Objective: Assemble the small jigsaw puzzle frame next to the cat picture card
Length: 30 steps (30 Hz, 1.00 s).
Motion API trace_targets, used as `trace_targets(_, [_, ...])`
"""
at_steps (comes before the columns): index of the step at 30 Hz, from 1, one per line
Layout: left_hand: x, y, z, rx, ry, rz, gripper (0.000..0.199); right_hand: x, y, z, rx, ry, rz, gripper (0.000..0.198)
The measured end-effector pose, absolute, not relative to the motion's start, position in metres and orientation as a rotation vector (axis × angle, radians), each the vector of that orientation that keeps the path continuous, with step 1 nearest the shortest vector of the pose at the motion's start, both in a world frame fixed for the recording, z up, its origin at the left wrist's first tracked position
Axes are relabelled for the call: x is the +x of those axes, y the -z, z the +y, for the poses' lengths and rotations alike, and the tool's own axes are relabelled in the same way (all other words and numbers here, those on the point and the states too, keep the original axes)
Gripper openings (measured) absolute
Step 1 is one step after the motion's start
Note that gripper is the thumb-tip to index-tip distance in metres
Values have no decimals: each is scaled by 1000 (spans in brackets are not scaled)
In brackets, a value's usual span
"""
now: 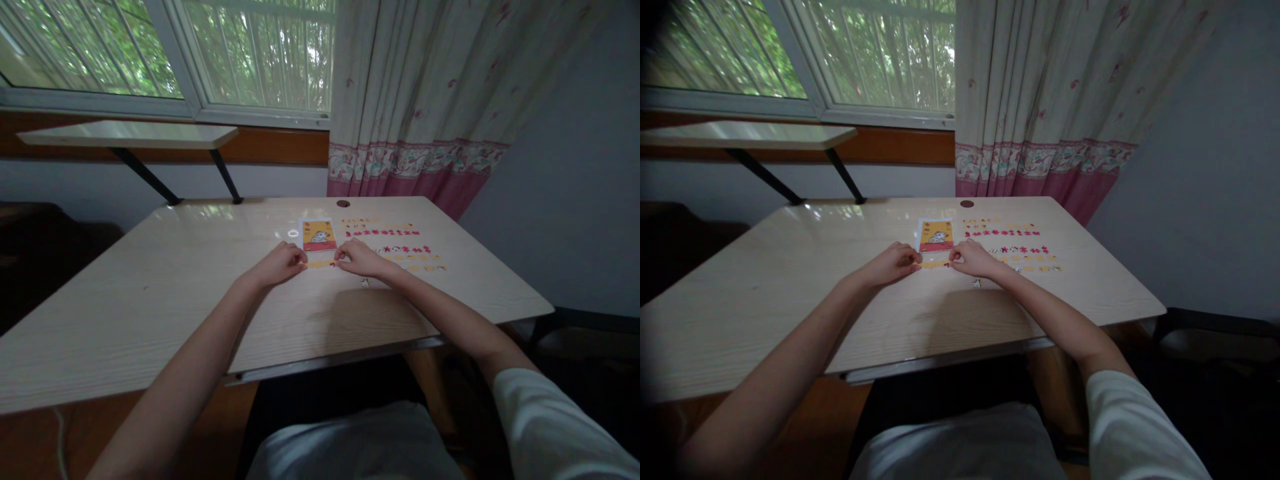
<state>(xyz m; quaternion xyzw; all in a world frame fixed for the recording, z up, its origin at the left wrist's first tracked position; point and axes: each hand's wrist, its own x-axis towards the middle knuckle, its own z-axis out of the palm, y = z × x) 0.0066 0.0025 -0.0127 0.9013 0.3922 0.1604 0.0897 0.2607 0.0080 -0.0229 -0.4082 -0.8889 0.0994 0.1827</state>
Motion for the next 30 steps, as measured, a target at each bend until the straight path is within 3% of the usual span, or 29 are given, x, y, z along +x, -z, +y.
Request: trace_targets(30, [7,16,4,2705,-482,1131,17,260,20,3,-1182,-302,-2500,12])
